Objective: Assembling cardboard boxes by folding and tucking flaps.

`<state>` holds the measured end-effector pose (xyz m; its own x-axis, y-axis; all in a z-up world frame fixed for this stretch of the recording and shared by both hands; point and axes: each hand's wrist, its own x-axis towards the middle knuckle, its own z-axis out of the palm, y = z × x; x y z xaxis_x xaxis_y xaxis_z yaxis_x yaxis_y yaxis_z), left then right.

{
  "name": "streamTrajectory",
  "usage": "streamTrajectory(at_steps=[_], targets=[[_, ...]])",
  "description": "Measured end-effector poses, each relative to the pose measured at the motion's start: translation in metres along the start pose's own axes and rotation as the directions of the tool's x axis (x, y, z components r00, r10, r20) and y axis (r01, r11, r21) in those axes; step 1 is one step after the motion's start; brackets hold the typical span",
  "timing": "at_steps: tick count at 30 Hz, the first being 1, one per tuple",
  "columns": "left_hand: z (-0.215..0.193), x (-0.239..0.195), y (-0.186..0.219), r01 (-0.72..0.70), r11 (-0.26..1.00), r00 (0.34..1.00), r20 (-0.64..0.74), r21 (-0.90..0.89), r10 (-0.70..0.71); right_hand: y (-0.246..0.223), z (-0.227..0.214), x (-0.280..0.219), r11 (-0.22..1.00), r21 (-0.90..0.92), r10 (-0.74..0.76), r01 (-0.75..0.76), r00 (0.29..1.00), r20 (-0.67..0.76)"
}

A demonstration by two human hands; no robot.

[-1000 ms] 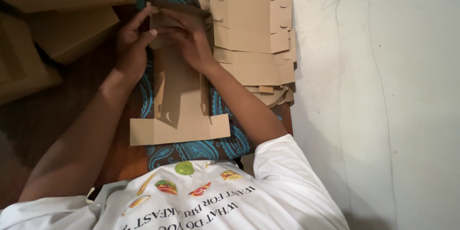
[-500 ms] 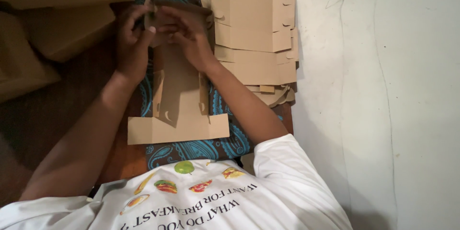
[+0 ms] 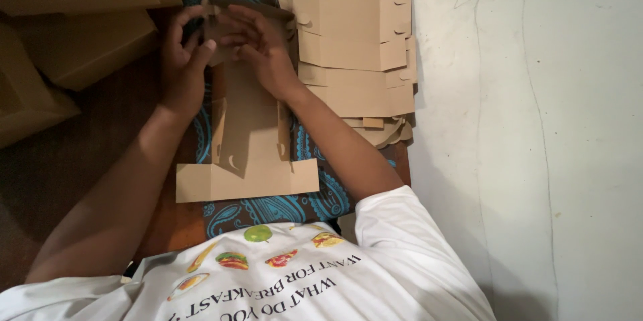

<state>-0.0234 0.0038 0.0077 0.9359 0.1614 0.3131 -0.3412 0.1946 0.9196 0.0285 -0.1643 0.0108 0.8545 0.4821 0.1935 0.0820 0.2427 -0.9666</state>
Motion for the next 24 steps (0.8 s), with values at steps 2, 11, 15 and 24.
streamTrajectory(at_steps=[2,11,15,24], targets=[[0.001,-0.001,0.004,0.024,0.999,0.999,0.03,-0.034,-0.023,-0.003,0.003,0.0,1.0,0.003,0.016,-0.016,1.0,-0.014],[-0.001,0.001,0.002,-0.012,0.998,0.994,0.113,0.055,0.005,0.006,0.0,0.001,0.997,-0.069,-0.032,0.035,0.998,0.049],[0.002,0.001,0.004,0.022,0.988,0.992,0.122,0.154,-0.041,0.008,-0.002,0.0,0.989,-0.14,-0.038,0.048,0.997,0.072],[0.005,-0.003,0.007,-0.225,0.896,0.971,0.161,0.382,0.175,-0.098,-0.005,0.0,0.782,-0.623,-0.126,0.001,0.98,-0.156]])
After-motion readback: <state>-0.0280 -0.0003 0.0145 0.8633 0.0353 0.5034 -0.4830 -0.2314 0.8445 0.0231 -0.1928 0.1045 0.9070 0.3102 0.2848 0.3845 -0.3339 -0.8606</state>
